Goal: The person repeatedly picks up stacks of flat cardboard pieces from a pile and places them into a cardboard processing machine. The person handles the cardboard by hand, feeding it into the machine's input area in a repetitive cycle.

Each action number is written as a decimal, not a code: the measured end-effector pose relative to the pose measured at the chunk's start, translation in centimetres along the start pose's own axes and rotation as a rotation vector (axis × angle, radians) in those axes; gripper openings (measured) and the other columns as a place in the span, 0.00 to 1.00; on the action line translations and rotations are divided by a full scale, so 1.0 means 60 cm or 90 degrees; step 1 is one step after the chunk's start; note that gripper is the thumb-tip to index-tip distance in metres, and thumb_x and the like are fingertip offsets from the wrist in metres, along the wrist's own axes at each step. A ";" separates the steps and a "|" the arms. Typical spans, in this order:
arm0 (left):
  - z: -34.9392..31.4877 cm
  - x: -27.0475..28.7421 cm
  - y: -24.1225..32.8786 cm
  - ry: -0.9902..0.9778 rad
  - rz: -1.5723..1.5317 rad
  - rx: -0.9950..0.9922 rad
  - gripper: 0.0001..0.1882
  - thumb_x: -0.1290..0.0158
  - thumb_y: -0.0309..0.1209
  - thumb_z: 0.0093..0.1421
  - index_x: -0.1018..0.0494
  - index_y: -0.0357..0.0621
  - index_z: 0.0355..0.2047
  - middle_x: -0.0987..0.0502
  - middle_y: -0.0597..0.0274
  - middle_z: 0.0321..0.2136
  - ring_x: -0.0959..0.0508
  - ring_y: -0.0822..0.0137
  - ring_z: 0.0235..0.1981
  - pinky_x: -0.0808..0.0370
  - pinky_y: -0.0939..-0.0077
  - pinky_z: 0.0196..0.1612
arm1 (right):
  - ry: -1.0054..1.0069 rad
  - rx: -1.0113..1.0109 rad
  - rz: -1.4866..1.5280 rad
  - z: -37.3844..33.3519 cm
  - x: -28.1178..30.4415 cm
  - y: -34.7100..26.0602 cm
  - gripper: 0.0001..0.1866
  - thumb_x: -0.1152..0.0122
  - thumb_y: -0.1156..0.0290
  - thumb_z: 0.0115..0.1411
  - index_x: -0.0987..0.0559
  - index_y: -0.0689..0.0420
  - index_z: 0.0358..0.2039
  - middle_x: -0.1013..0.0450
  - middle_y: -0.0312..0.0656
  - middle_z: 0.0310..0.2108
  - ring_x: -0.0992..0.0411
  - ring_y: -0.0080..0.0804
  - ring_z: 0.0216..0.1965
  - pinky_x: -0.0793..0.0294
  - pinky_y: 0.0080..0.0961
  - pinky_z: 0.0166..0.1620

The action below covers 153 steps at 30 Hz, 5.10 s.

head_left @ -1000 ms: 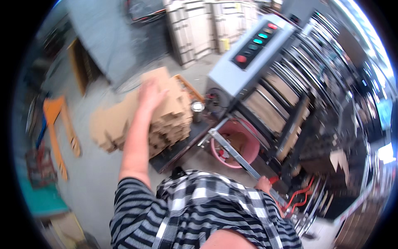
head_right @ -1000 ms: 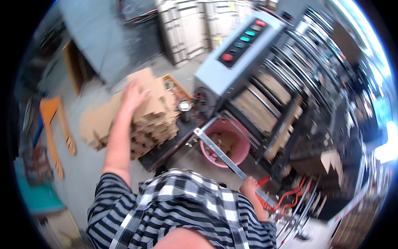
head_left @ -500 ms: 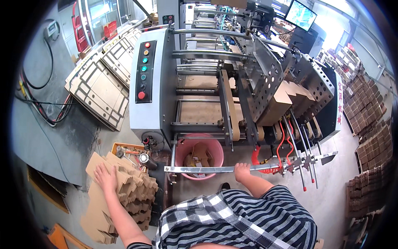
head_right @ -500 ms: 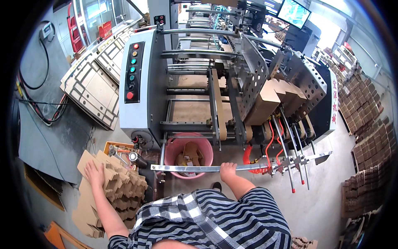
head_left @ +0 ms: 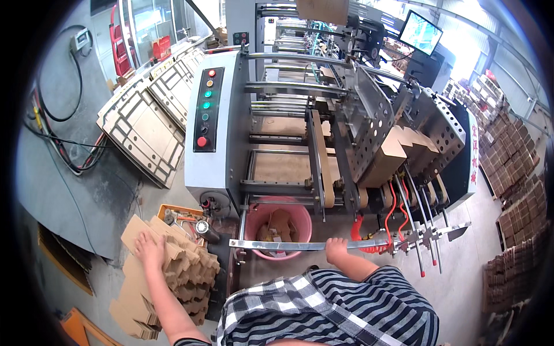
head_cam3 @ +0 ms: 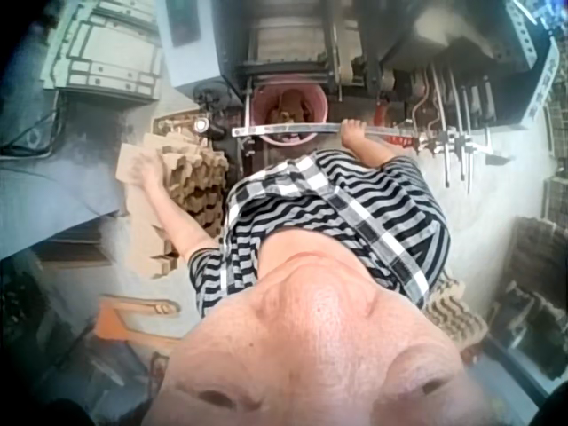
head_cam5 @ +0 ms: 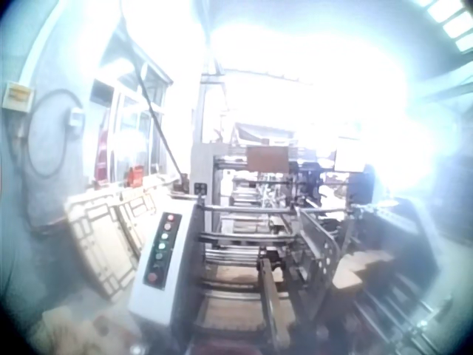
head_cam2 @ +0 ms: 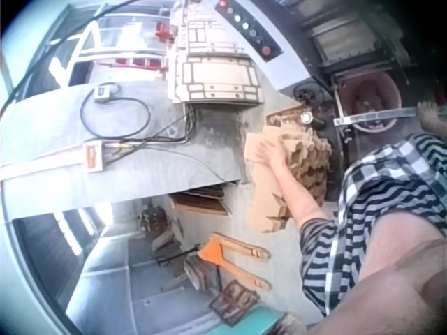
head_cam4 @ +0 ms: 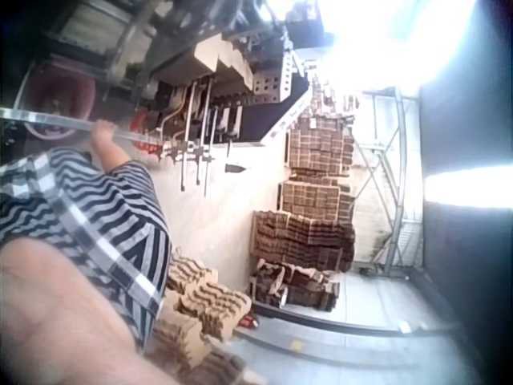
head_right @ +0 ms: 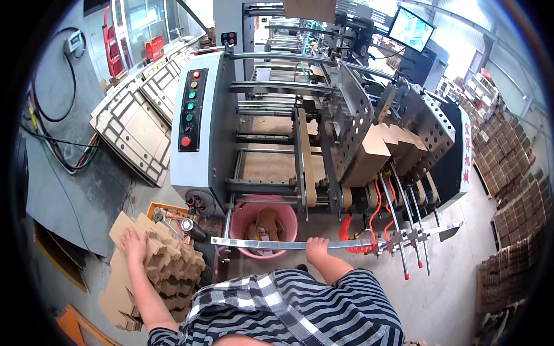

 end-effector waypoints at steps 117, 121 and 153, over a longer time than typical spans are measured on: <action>0.023 -0.008 -0.017 0.145 -0.101 -0.015 0.32 0.52 0.44 0.58 0.40 0.41 0.59 0.43 0.52 0.62 0.49 0.54 0.65 0.55 0.58 0.66 | -0.175 0.183 0.186 0.056 0.007 0.023 0.23 0.38 0.53 0.41 0.21 0.53 0.37 0.24 0.47 0.37 0.26 0.45 0.42 0.27 0.39 0.45; 0.032 -0.019 -0.028 0.150 -0.098 -0.023 0.32 0.52 0.44 0.58 0.40 0.40 0.59 0.43 0.52 0.62 0.48 0.55 0.65 0.55 0.58 0.66 | -0.169 0.195 0.181 0.052 0.021 0.021 0.21 0.38 0.55 0.43 0.20 0.54 0.35 0.23 0.47 0.37 0.26 0.45 0.42 0.27 0.37 0.45; 0.041 -0.025 -0.036 0.169 -0.108 -0.033 0.33 0.49 0.44 0.55 0.38 0.39 0.58 0.41 0.50 0.60 0.46 0.52 0.64 0.52 0.57 0.65 | -0.137 0.196 0.180 0.042 0.034 0.025 0.22 0.38 0.55 0.44 0.22 0.53 0.38 0.24 0.46 0.39 0.26 0.43 0.43 0.27 0.37 0.46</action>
Point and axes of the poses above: each hand's wrist, its own z-axis towards the middle knuckle, its own x-axis out of the back of the hand, y = z × x, the point moved 5 cm from there along z, towards the middle knuckle
